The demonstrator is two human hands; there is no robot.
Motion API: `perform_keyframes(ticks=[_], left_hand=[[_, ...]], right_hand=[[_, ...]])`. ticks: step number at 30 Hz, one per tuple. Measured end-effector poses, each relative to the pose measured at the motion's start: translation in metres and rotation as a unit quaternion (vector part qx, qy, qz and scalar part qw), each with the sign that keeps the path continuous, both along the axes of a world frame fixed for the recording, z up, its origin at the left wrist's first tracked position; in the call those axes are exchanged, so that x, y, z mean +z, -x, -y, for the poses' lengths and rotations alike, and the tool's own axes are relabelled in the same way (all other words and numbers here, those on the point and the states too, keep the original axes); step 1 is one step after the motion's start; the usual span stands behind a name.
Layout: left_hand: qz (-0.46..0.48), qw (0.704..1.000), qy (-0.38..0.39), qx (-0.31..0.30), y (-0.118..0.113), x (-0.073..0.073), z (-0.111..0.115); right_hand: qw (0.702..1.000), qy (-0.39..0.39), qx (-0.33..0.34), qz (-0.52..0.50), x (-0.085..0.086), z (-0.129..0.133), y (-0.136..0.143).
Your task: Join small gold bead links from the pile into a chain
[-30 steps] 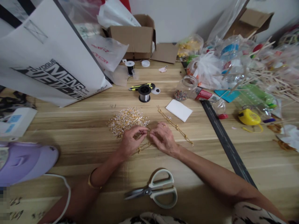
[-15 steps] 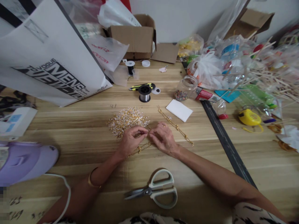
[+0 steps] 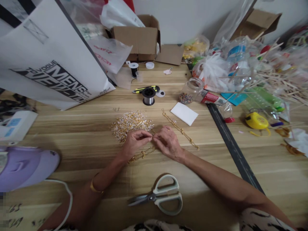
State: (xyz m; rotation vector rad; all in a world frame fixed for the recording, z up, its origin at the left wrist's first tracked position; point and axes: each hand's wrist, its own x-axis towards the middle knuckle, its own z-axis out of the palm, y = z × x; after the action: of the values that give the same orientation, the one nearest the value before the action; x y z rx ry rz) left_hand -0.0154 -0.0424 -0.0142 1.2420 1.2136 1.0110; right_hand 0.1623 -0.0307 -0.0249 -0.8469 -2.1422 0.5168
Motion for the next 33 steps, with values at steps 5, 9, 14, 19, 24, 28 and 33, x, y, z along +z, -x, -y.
perform_keyframes(ticks=[5, 9, 14, 19, 24, 28, 33], left_hand=[[0.0, 1.0, 0.007, 0.0, 0.0011, -0.0013, -0.0005], [0.003, 1.0, 0.011, 0.008, 0.0014, 0.0, -0.001], [0.002, 1.0, 0.018, 0.015, 0.0024, -0.0016, -0.0013], [0.009, 0.999, 0.032, 0.018, 0.0037, -0.0043, -0.0012], [0.013, 0.999, 0.047, 0.02, 0.0037, -0.0043, -0.0009], [0.016, 0.999, 0.047, 0.016, 0.0035, -0.0043, -0.0008], [0.016, 0.998, 0.052, 0.009, 0.0035, -0.0046, -0.0006]], right_hand=[[1.0, 0.001, 0.0, 0.0, 0.0003, 0.0002, 0.0002], [1.0, 0.016, -0.003, -0.009, -0.0008, 0.0002, 0.0006], [0.999, 0.025, -0.01, -0.032, 0.0008, 0.001, 0.001], [1.0, -0.007, -0.008, -0.03, 0.0042, 0.0009, -0.0003], [0.999, -0.044, -0.003, -0.005, 0.004, -0.001, -0.0028], [0.998, -0.068, -0.008, 0.001, 0.0029, -0.002, -0.004], [0.997, -0.079, -0.004, 0.017, 0.0034, -0.0017, -0.0051]])
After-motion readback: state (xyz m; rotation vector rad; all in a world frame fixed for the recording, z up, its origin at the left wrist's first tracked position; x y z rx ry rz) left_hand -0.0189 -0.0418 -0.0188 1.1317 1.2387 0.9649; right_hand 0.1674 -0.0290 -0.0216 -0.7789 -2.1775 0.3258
